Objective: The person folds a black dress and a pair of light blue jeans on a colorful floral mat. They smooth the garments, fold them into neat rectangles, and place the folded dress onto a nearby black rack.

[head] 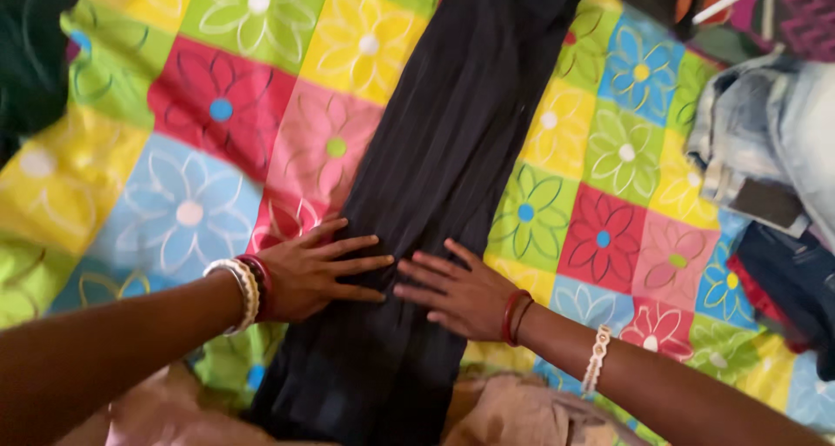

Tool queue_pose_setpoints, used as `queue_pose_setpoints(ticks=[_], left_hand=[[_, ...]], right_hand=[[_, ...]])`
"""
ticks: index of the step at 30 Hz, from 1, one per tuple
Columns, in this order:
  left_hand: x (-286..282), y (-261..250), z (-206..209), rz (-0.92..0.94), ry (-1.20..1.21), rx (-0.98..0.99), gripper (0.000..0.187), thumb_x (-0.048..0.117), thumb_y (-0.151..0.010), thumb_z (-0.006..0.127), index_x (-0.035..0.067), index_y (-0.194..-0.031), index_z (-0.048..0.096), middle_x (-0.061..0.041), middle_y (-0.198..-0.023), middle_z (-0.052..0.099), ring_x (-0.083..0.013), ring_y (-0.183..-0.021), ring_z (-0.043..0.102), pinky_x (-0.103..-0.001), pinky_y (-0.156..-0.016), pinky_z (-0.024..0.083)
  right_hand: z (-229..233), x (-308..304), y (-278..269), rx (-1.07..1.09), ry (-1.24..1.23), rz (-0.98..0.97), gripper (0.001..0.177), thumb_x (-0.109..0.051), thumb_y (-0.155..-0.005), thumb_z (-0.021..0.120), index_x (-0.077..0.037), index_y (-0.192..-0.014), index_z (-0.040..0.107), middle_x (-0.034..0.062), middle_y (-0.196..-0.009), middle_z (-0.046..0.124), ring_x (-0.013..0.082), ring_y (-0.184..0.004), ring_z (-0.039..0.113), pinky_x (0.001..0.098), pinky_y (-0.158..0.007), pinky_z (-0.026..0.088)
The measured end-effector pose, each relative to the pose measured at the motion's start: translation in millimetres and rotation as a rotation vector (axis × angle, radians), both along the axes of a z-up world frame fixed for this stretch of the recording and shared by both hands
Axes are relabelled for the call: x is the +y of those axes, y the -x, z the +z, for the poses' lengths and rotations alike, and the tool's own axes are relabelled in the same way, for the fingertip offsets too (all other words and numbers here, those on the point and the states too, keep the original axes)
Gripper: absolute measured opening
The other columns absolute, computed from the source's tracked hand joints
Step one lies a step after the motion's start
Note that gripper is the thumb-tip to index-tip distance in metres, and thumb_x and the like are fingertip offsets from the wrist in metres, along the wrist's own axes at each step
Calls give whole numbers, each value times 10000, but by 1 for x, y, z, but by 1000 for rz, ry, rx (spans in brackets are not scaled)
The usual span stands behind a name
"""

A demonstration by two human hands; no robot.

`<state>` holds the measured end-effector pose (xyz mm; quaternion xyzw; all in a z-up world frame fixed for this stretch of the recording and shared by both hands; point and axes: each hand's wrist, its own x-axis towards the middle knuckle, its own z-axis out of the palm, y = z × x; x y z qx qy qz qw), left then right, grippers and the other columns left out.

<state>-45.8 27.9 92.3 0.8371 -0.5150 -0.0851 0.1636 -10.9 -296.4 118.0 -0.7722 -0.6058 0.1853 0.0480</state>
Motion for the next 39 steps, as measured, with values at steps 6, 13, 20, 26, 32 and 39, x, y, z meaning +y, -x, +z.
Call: queue_pose_setpoints(ticks=[6,13,20,26,32,39], left_hand=[[27,19,14,7,-21,-140,813,177,-770,618,375,-1525,392,-41,-1639,242,-325,-1485,226,-642,-1148,174],[36,-1,27,76,-66,-57,807,283,-757,650,370,-1522,409,-61,-1666,257,-333,-1527,205,-671,-1146,121],[14,-11,21,-28,-15,-84,768,293,-761,658,383,-1489,432,-43,-1666,280,-336,-1529,212,-667,-1152,123],[14,-15,9,-115,20,-23,639,331,-780,699,345,-1395,528,-18,-1617,334,-337,-1536,211,-699,-1142,103],[-8,-33,-31,335,144,461,487,264,-880,578,289,-1365,606,-68,-1257,689,-302,-1263,597,-529,-1140,371],[-46,-170,-72,1190,318,903,525,483,-1004,433,107,-1265,689,-185,-1141,744,-361,-1052,704,-449,-931,545]], right_hand=[[19,-20,30,89,152,125,841,-205,-809,688,-259,-1584,364,29,-1673,292,238,-1530,251,583,-1220,143],[21,-45,18,-23,99,-55,899,-202,-748,768,-240,-1546,355,51,-1637,296,287,-1502,255,605,-1177,154],[9,-12,17,11,138,-22,1049,-160,-626,793,-253,-1567,339,35,-1660,282,276,-1515,249,610,-1194,169],[12,-8,7,39,31,71,953,-95,-659,733,-259,-1543,419,20,-1639,361,264,-1508,297,620,-1189,183],[-3,-21,-15,530,-211,-350,538,-65,-747,595,-159,-1272,662,15,-1290,710,232,-1329,596,503,-1167,365],[-54,-38,-112,1286,-608,-1594,589,-524,-1094,399,-33,-1277,667,131,-1033,703,281,-804,563,418,-693,421]])
